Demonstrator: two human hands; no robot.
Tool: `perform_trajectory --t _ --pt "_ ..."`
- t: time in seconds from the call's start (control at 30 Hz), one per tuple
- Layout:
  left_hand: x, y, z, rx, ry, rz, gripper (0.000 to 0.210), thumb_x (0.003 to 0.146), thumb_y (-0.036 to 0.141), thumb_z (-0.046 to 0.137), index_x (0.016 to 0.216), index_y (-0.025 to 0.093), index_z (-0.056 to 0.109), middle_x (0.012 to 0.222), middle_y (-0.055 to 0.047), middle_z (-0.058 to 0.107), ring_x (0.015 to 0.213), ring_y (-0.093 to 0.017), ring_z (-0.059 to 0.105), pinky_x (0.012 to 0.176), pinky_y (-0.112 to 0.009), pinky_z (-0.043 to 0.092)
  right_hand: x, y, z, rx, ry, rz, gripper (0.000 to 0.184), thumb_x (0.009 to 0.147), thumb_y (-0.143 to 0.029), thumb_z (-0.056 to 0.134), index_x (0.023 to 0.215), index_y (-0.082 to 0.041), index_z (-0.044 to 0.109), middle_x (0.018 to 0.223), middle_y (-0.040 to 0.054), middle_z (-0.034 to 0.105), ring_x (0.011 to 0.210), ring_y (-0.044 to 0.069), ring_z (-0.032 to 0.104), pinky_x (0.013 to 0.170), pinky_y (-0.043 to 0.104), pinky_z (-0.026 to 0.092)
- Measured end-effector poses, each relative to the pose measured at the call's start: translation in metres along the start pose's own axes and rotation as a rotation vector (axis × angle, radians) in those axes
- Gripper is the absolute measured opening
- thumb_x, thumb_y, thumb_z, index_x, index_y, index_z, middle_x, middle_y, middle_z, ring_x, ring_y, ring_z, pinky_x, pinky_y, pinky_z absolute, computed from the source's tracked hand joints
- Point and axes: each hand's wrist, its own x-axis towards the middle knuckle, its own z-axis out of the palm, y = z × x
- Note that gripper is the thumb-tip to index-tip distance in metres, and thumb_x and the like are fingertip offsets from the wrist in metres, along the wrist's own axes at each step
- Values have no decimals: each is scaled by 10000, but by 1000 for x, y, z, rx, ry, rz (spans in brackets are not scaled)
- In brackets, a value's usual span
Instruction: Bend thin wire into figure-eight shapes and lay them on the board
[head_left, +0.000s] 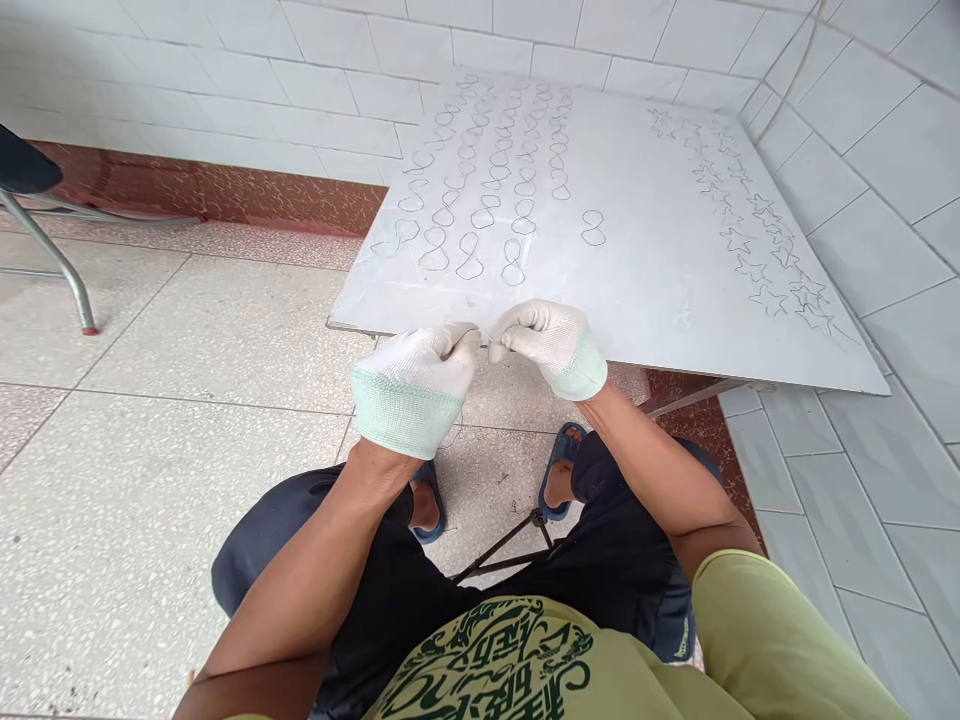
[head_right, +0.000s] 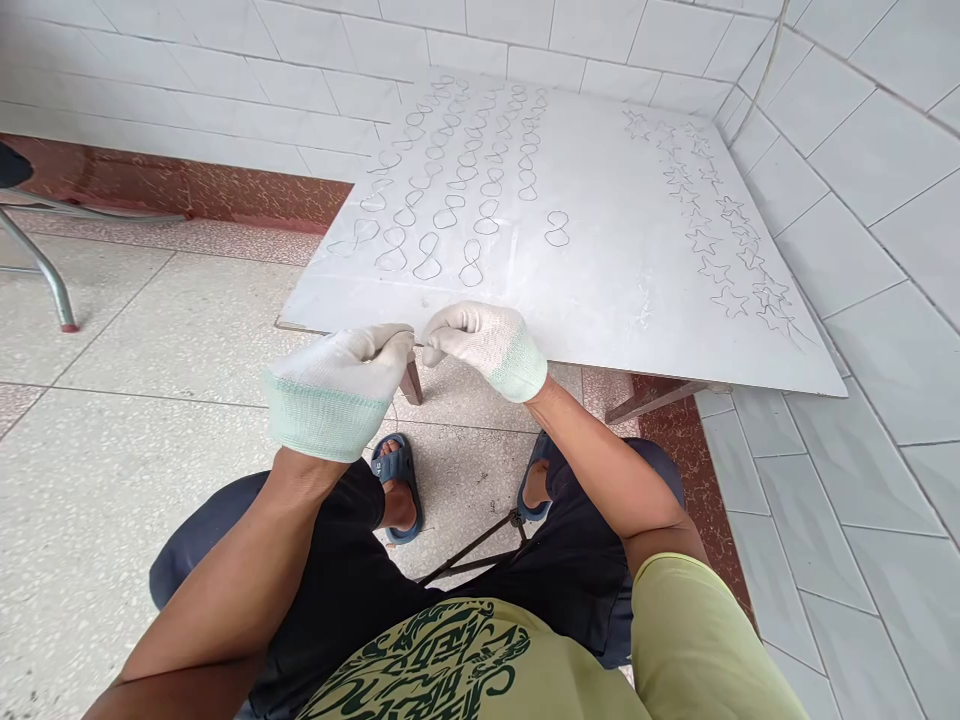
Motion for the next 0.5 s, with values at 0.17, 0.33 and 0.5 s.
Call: perform_trajectory --t 0.17,0.33,0.5 --pt "-5 7 1 50 46 -39 418 1067 375 519 754 248 766 549 0 563 609 -196 532 630 -337 333 1 2 -3 35 -54 -20 147 920 -331 768 814 -237 805 806 0 826 808 181 773 888 343 645" --pt "-3 7 6 15 37 -81 415 1041 369 529 686 242 702 504 2 500 574 -189 499 599 -340 294 2 0 0 -16 0 18 158 892 -359 755 800 -235 790 805 10 821 818 191 767 875 353 649" --pt "-1 2 15 8 45 -79 434 1051 390 533 670 241 676 529 -21 562 590 -194 544 578 -323 308 0 -3 1 -29 17 11 134 879 -327 756 789 -242 807 804 -2 825 819 186 768 865 335 646"
